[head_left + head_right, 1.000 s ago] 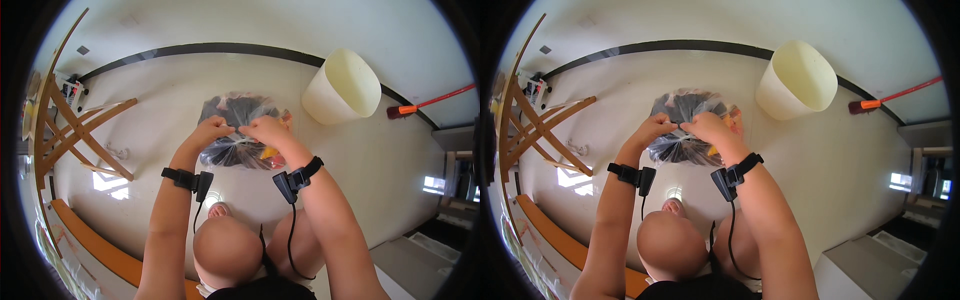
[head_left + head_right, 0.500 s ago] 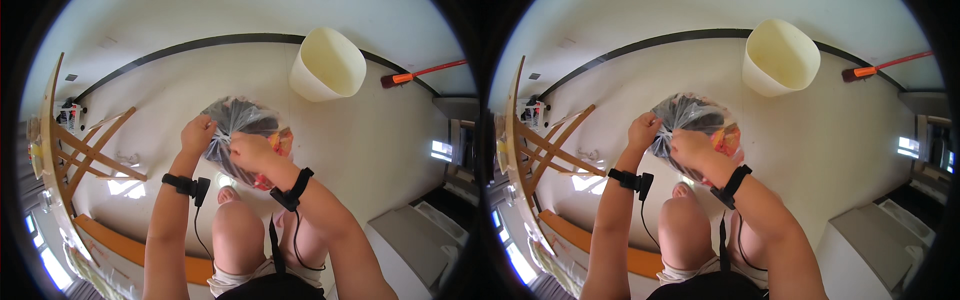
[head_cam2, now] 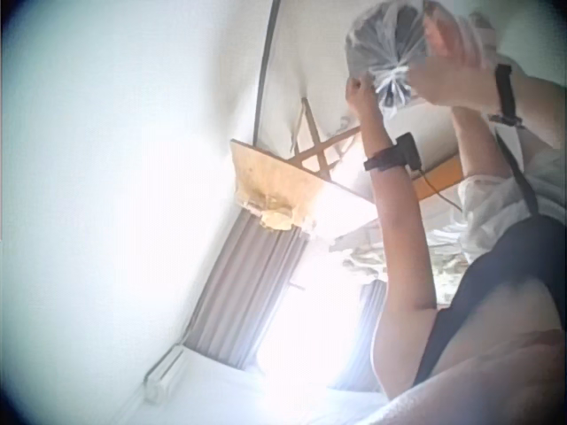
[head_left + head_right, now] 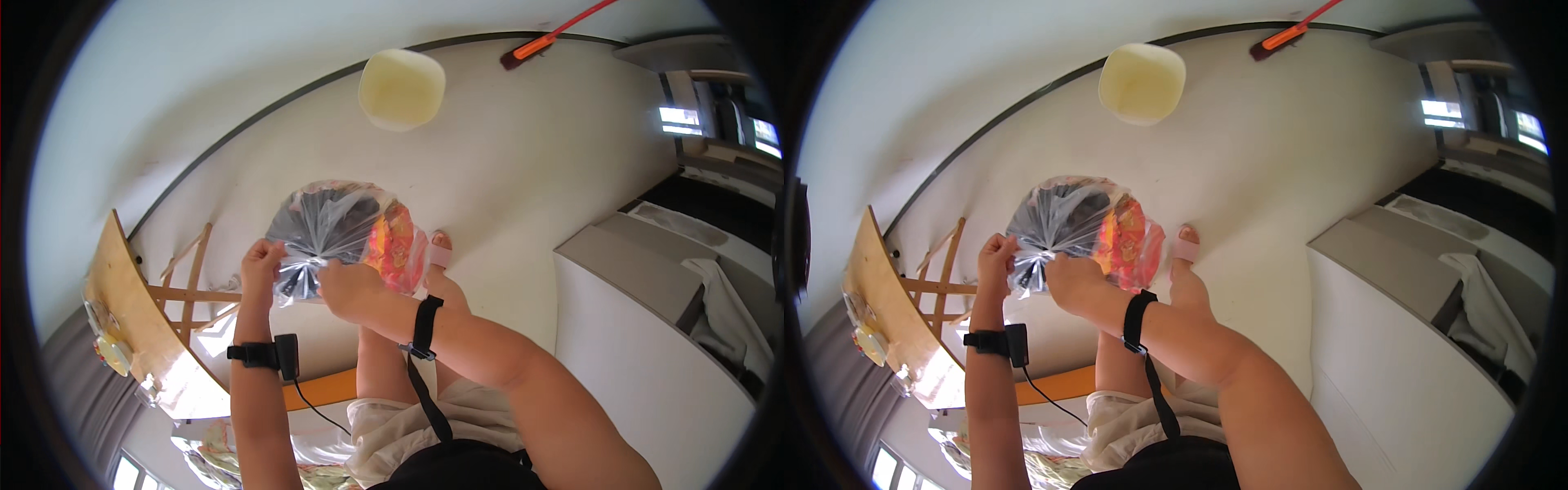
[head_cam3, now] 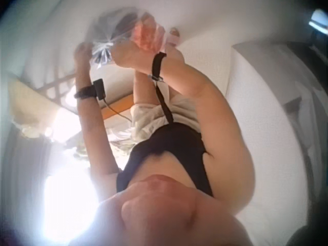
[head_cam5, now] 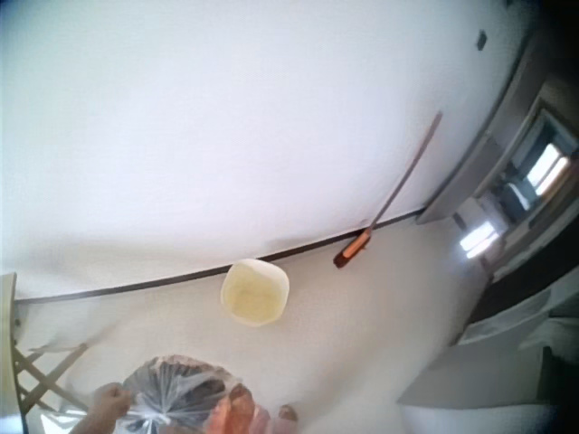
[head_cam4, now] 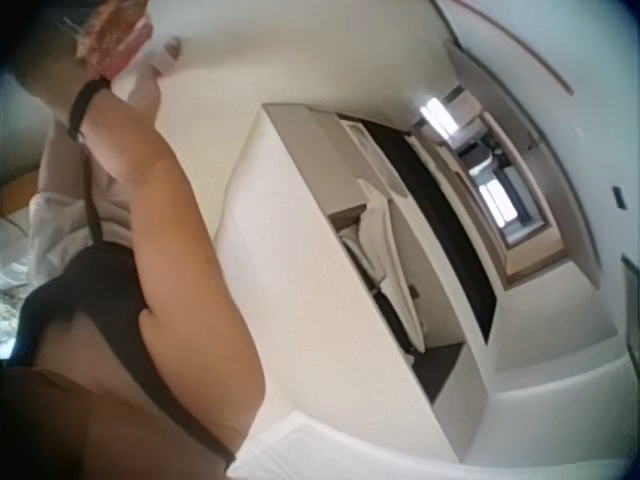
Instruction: The person picks up food packaging from a table, puts it into a plastic bag, clears trash from a small bin into the same bag, and ties the bag closed.
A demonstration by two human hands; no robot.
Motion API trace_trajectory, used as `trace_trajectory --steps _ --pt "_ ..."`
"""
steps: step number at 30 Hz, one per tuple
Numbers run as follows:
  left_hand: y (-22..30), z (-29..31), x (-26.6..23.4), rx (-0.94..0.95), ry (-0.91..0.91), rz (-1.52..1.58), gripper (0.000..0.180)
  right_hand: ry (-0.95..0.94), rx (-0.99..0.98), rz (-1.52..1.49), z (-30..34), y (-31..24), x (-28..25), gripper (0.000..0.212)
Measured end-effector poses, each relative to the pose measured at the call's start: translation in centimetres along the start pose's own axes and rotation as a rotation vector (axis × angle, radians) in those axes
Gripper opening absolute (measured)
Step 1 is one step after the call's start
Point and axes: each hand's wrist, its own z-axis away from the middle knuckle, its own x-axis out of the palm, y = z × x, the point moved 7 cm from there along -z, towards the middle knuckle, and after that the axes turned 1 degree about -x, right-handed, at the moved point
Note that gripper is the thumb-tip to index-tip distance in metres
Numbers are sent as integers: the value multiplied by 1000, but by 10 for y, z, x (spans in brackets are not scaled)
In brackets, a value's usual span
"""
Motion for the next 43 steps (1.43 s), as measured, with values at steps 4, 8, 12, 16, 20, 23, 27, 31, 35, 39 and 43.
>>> trace_trajectory --steps 4,8,12,16,20,23,27,31,35,39,43 --pt "38 58 30 -57 -349 233 21 46 202 -160 26 -10 -55 23" --pt "45 94 39 76 -551 -304 22 18 249 -71 55 -23 -87 19" --pt "100 131 66 335 -456 -788 26 69 279 -18 96 -26 -133 17" --pt "116 137 105 86 -409 -504 20 260 290 -17 128 3 -164 15" --pt "142 128 141 463 -328 -290 17 407 182 32 168 17 -202 17" --pt "201 168 195 113 -345 97 20 474 201 87 213 25 -248 15" --pt "228 168 252 -190 -347 392 20 625 164 124 258 40 -291 13" --pt "261 175 315 -416 -466 556 17 740 164 145 283 64 -335 13" --pt "319 192 397 -281 -661 365 17 807 279 124 304 124 -381 15" --pt "390 213 479 -4 -1002 -40 14 931 411 -5 313 197 -434 18" --pt "426 222 577 119 -1092 -288 15 1196 367 -427 334 285 -485 27"
